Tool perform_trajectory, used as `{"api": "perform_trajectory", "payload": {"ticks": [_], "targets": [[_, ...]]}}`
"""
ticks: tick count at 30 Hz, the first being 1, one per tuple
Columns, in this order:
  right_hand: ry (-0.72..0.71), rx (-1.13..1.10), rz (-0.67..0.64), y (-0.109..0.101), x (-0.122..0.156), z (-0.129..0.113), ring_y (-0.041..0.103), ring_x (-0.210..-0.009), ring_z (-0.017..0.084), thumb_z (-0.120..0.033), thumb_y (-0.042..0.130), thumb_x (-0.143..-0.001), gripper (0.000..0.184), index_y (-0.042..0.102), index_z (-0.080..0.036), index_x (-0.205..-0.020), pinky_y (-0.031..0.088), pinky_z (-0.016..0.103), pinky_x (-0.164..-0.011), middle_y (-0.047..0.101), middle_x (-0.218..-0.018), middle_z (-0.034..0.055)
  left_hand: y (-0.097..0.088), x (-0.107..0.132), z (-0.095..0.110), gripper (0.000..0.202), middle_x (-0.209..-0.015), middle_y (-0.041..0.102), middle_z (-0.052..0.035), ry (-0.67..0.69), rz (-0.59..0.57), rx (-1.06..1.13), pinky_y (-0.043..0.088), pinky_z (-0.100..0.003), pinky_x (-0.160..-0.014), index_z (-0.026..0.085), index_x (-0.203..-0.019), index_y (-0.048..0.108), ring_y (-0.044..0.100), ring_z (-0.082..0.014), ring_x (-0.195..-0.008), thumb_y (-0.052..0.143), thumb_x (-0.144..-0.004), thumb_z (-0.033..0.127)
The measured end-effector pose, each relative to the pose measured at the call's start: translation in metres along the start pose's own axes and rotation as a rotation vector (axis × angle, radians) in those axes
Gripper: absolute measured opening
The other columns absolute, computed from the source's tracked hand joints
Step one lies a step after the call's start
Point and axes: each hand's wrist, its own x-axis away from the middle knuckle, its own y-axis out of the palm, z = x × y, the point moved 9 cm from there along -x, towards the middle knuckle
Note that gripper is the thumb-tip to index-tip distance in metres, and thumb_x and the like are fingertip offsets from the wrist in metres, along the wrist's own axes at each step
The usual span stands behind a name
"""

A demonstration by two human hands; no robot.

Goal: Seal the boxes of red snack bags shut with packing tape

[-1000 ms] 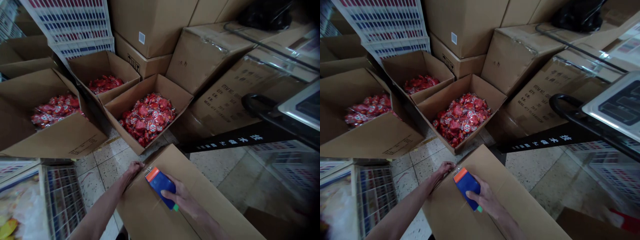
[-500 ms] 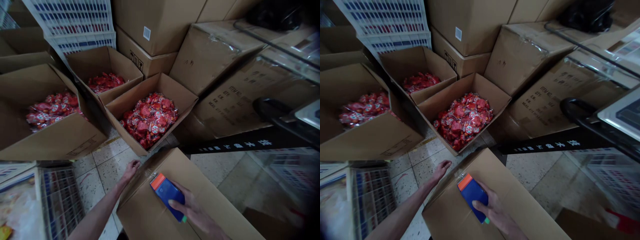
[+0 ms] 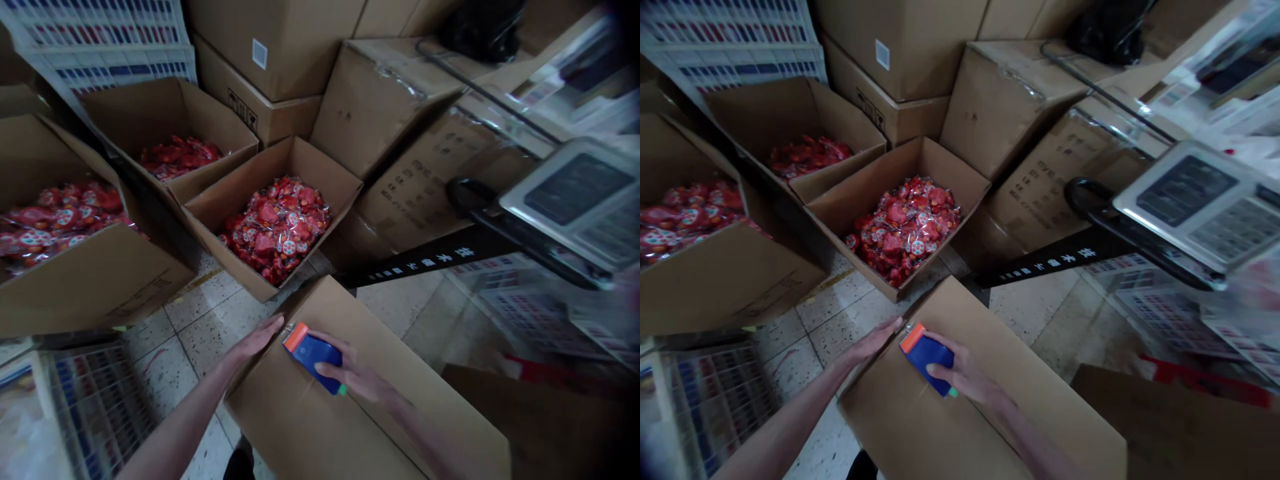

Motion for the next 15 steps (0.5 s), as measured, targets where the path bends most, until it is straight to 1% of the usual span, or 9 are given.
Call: {"api": "perform_trajectory", "payload": {"ticks": [3,5,7,9,10,11,12,14,15], "targets": [[0.025,0.045,-0.017,0.0,-0.002,-0.001,0.068,-0.113,0.025,-0.046,0.078,-0.08,0.066,0.059,-0.029,-0.14,0.055,0.046,-0.102,0.069,-0.134,0.0061,0.011,0.011,0.018,0.075,-0.16,0.051,-0.0067,0.034,0.009,-0.064,0.037,-0.043,-0.125,0.024,-0.145,0.058,0.048,-0.0268,-0.148,0.043,-0.091,0.072],[0.024,0.056,-0.01,-0.001,-0.008,-0.003,0.068,-0.107,0.023,-0.042,0.08,-0.078,0.064,0.061,-0.031,-0.138,0.058,0.043,-0.097,0.071,-0.127,0.003,0.012,0.013,0.027,0.07,-0.159,0.052,-0.0064,0.053,0.041,-0.131,0.034,-0.045,-0.127,0.024,-0.144,0.059,0.047,-0.0277,-0.149,0.042,-0.093,0.068],[0.018,0.063,-0.008,-0.004,-0.009,-0.005,0.069,-0.101,0.021,-0.038,0.08,-0.077,0.062,0.062,-0.034,-0.136,0.059,0.04,-0.092,0.073,-0.119,-0.0001,0.011,0.014,0.038,0.065,-0.155,0.057,-0.006,0.071,0.068,-0.203,0.034,-0.045,-0.127,0.024,-0.143,0.06,0.05,-0.0275,-0.147,0.039,-0.096,0.063],[-0.003,0.073,-0.008,-0.011,0.007,-0.004,0.068,-0.102,0.021,-0.033,0.079,-0.078,0.06,0.062,-0.037,-0.136,0.059,0.039,-0.092,0.073,-0.118,-0.0017,0.009,0.017,0.049,0.063,-0.149,0.064,-0.0062,0.083,0.094,-0.275,0.036,-0.044,-0.125,0.023,-0.141,0.062,0.056,-0.0281,-0.142,0.039,-0.097,0.061],[-0.011,0.081,-0.007,-0.017,0.024,0.001,0.068,-0.103,0.021,-0.032,0.078,-0.078,0.06,0.063,-0.037,-0.136,0.058,0.039,-0.093,0.073,-0.119,-0.0018,0.008,0.019,0.055,0.062,-0.146,0.067,-0.006,0.088,0.106,-0.31,0.037,-0.044,-0.125,0.023,-0.14,0.063,0.057,-0.0282,-0.14,0.039,-0.097,0.061],[-0.005,0.09,-0.004,-0.026,0.048,0.01,0.068,-0.105,0.022,-0.031,0.078,-0.078,0.059,0.063,-0.038,-0.135,0.057,0.039,-0.093,0.073,-0.122,-0.0017,0.008,0.022,0.061,0.061,-0.144,0.068,-0.0056,0.09,0.118,-0.344,0.038,-0.043,-0.124,0.023,-0.138,0.065,0.059,-0.028,-0.139,0.039,-0.097,0.061],[0.008,0.1,-0.004,-0.037,0.078,0.025,0.069,-0.103,0.023,-0.03,0.079,-0.077,0.06,0.065,-0.037,-0.134,0.057,0.041,-0.092,0.073,-0.121,-0.0004,0.008,0.024,0.065,0.06,-0.142,0.069,-0.0052,0.09,0.132,-0.376,0.038,-0.042,-0.124,0.023,-0.136,0.066,0.059,-0.0277,-0.138,0.04,-0.097,0.061],[0.116,0.116,0.024,-0.064,0.147,0.069,0.07,-0.102,0.025,-0.035,0.078,-0.078,0.06,0.064,-0.037,-0.136,0.057,0.04,-0.091,0.074,-0.124,0.0007,0.008,0.026,0.071,0.059,-0.139,0.072,-0.0048,0.085,0.159,-0.437,0.04,-0.04,-0.123,0.023,-0.132,0.069,0.06,-0.027,-0.137,0.041,-0.097,0.061],[0.155,0.122,0.05,-0.079,0.181,0.092,0.07,-0.102,0.027,-0.037,0.079,-0.077,0.06,0.065,-0.033,-0.136,0.056,0.041,-0.089,0.074,-0.125,0.0042,0.007,0.027,0.073,0.058,-0.136,0.074,-0.0048,0.081,0.172,-0.466,0.042,-0.041,-0.121,0.023,-0.13,0.07,0.062,-0.0269,-0.135,0.041,-0.097,0.061]]}}
